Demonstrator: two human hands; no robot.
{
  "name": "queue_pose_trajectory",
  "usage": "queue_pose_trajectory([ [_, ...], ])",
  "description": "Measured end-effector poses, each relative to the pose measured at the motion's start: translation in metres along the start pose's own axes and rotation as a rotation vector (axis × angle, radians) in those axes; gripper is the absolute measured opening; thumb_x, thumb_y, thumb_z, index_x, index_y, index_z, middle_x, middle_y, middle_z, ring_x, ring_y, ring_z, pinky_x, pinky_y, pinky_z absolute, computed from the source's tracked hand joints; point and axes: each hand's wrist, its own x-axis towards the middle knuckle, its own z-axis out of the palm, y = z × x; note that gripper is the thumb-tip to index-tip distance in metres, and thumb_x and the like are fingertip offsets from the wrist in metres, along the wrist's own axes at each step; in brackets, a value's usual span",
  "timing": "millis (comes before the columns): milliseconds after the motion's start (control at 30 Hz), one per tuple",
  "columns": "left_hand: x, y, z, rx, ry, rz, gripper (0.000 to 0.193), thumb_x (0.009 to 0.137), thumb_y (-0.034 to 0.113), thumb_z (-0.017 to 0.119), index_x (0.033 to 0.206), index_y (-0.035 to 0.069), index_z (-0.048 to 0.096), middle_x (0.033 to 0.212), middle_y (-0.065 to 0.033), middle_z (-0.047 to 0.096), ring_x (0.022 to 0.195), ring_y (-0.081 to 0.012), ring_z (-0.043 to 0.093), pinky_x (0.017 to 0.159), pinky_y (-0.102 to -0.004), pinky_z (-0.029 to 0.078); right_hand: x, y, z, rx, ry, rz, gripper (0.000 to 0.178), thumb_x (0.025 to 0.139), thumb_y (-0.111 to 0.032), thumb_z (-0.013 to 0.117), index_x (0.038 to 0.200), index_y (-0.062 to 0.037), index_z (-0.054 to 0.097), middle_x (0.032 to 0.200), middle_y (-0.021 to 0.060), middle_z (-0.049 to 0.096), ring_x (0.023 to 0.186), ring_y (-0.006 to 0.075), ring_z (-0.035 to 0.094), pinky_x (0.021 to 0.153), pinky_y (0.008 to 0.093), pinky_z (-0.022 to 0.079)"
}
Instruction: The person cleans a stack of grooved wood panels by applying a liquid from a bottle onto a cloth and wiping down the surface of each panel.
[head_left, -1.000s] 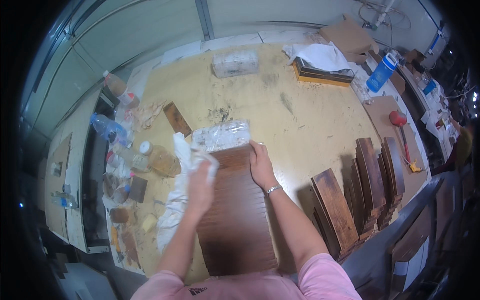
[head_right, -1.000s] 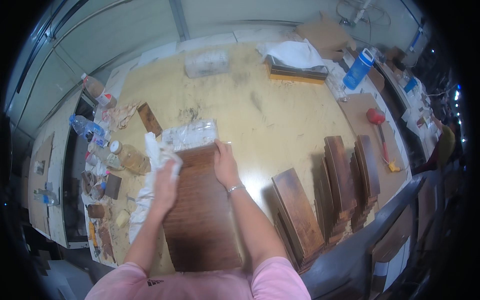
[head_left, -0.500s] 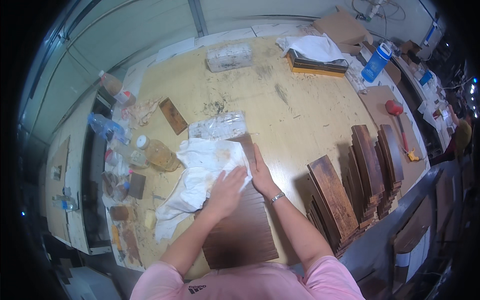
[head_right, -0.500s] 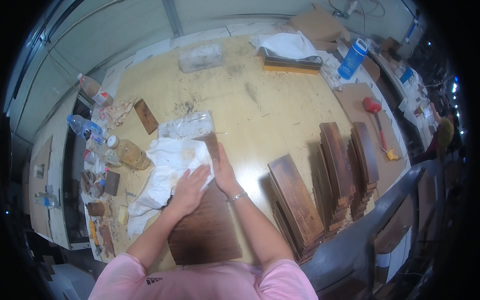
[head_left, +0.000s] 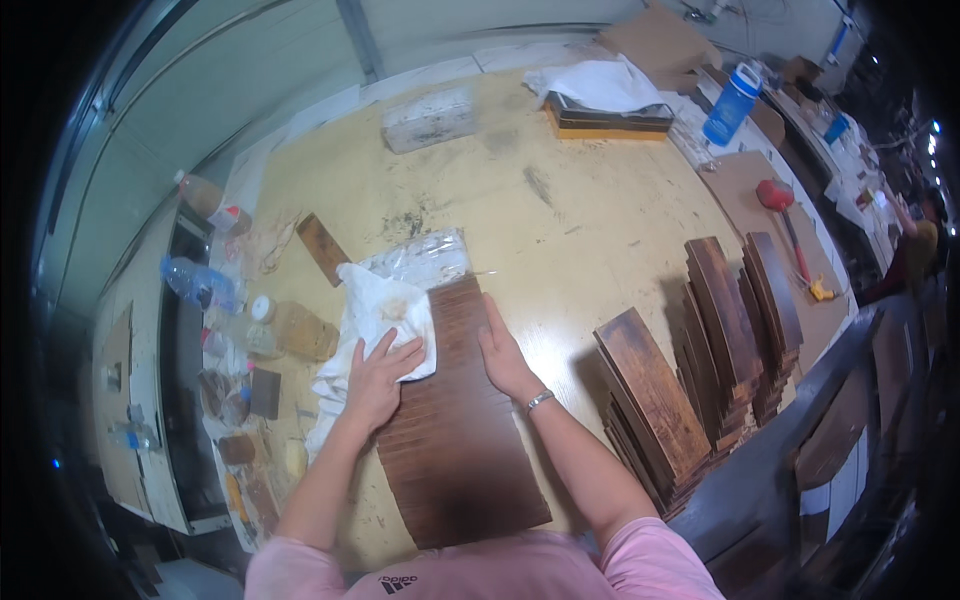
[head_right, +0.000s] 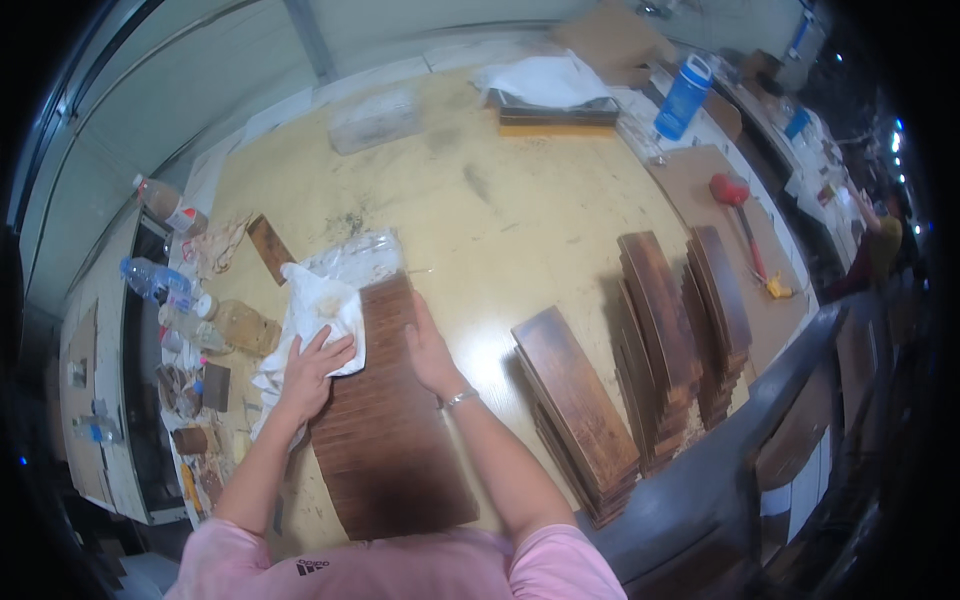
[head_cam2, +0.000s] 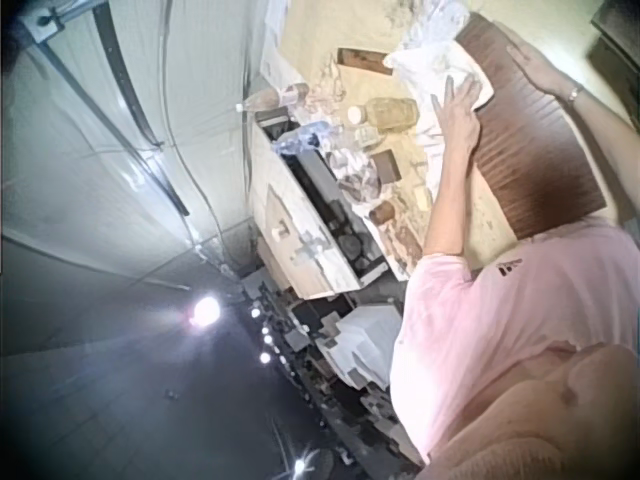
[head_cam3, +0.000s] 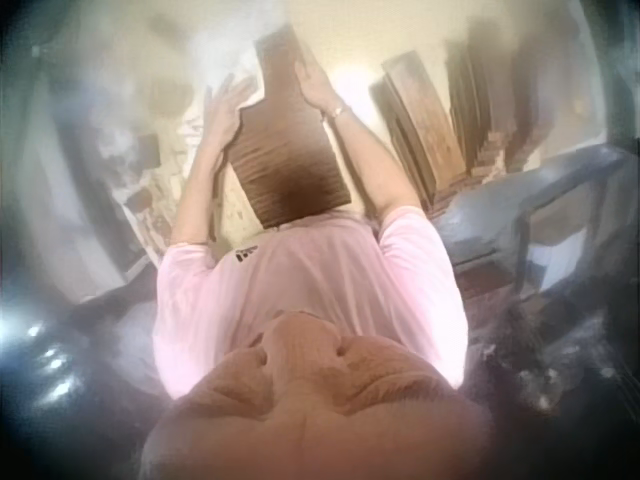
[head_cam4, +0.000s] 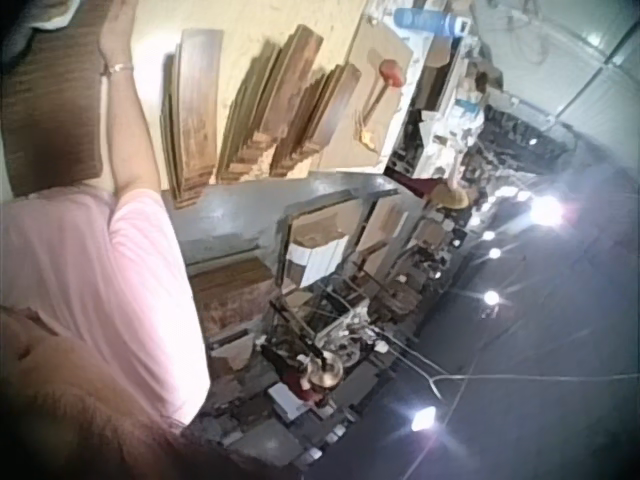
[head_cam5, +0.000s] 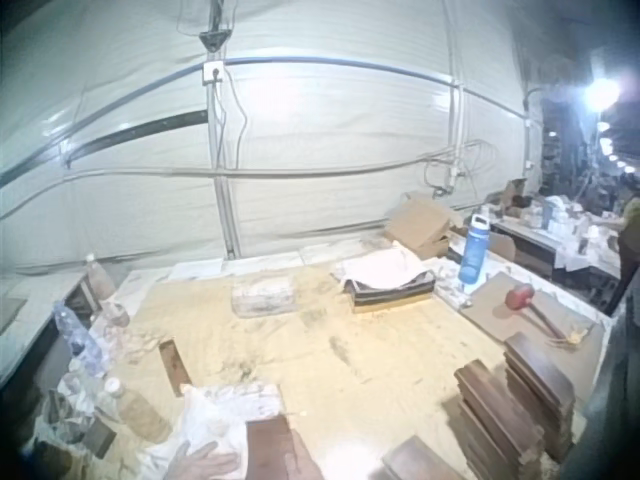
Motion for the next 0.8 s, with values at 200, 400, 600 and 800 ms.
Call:
queue_pose_trajectory([
  [200, 0.051, 0.055, 0.025, -0.232, 0.088, 0.200, 0.068, 0.076, -0.011, 0.045, 0.136, 0.015, 0.061, 0.151, -0.0029, 0.050, 0.144, -0.0275, 0.040, 0.120, -0.0591, 0.019, 0.005, 0.019, 0.006, 0.265, -0.030, 0.117, 0.060, 0.106, -0.018, 0.040, 0.159, -0.0015, 0.016, 0.162, 0.0221, 0.026, 0.150, 0.0315, 0.026, 0.121, 0.0358, 0.021],
  [400, 0.001, -0.004, 0.001, -0.060, 0.018, 0.033, 0.064, 0.078, -0.010, 0.048, 0.135, 0.014, 0.061, 0.151, -0.0039, 0.051, 0.145, -0.0276, 0.039, 0.118, -0.0598, 0.020, -0.032, -0.002, -0.001, -0.056, -0.020, 0.133, 0.078, 0.098, -0.017, 0.059, 0.155, 0.0079, 0.012, 0.159, 0.0288, 0.025, 0.149, 0.0357, 0.026, 0.121, 0.0363, 0.024],
  [600, 0.072, 0.054, 0.020, -0.241, 0.008, 0.270, 0.065, 0.077, -0.007, 0.048, 0.139, 0.011, 0.057, 0.152, -0.0046, 0.049, 0.146, -0.0280, 0.038, 0.120, -0.0564, 0.020, -0.027, 0.007, 0.000, 0.045, -0.074, 0.127, 0.083, 0.098, -0.021, 0.060, 0.157, 0.0047, 0.008, 0.161, 0.0276, 0.021, 0.151, 0.0345, 0.023, 0.122, 0.0373, 0.022],
  [800, 0.057, 0.030, 0.016, -0.176, 0.041, 0.169, 0.062, 0.077, -0.008, 0.047, 0.136, 0.010, 0.060, 0.149, -0.0054, 0.052, 0.144, -0.0265, 0.040, 0.119, -0.0545, 0.024, -0.028, 0.014, 0.004, 0.018, 0.011, 0.079, 0.078, 0.097, -0.012, 0.057, 0.156, 0.0072, 0.011, 0.161, 0.0284, 0.022, 0.150, 0.0356, 0.023, 0.122, 0.0376, 0.020],
])
